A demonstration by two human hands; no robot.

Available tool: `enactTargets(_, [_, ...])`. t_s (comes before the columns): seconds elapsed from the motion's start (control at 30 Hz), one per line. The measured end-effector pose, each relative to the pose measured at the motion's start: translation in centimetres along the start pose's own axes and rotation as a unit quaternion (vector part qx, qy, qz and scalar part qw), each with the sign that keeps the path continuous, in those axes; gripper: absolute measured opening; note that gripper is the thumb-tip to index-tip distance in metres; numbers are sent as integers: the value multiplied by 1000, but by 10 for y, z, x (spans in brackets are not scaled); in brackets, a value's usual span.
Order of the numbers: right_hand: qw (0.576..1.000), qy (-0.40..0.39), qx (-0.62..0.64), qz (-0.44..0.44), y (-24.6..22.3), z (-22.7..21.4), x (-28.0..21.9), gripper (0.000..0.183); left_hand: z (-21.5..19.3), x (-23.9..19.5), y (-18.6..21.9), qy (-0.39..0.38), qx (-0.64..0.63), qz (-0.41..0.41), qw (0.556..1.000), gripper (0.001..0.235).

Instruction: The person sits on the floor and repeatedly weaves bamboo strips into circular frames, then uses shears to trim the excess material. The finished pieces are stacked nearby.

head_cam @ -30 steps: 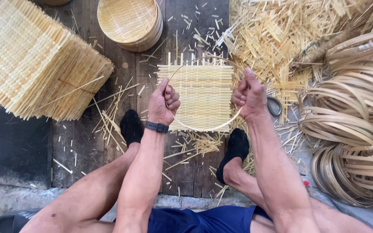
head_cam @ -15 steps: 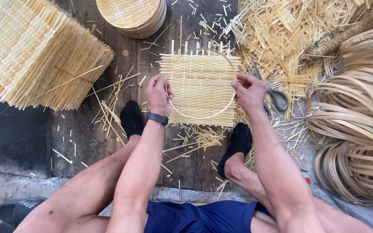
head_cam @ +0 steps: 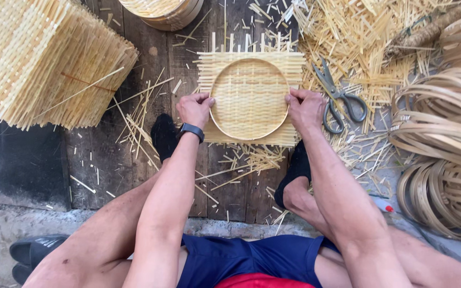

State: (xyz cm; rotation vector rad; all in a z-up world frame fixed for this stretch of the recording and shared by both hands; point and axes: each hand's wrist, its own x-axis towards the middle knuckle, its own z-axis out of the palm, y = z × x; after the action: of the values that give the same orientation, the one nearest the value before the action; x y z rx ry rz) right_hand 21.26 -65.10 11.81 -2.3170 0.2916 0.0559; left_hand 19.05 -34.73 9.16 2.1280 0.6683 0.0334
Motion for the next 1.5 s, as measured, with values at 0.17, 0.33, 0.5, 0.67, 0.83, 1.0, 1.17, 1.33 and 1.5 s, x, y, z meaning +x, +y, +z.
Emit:
enactTargets(0.17, [997, -16, 29, 71, -7, -2, 0, 26, 4, 1, -5, 9, -10, -7, 1000, 22])
enactTargets(0.33, [994, -16, 38, 99, -15, -4, 0, 24, 6, 9, -18, -24, -82, -23, 996, 22])
enactTargets(0.5, [992, -22, 23, 121, -14, -1, -2, 23, 7, 16, -22, -42, -104, -42, 993, 22])
enactTargets(0.67, [996, -10, 39, 85, -7, -2, 8, 23, 7, 16, -16, -57, -131, -73, 987, 21])
enactTargets(0.83, [994, -30, 78, 65, 20, 9, 2, 26, 12, 10, -35, -36, -109, -38, 993, 19])
enactTargets(1.0, [996, -46, 53, 48, 26, -1, 18, 25, 14, 11, -35, -25, -128, -29, 991, 19])
enactTargets(1.17, [991, -126, -35, 33, -18, -16, 12, 32, -12, 16, -6, -135, -106, -107, 979, 19])
enactTargets(1.33, [899, -195, -158, -359, -66, 8, -34, 124, 5, 40, 47, -93, 126, 172, 973, 39])
enactTargets(1.5, [794, -118, -411, -433, -58, 59, -73, 87, 65, 64, 62, -111, 73, 414, 900, 27])
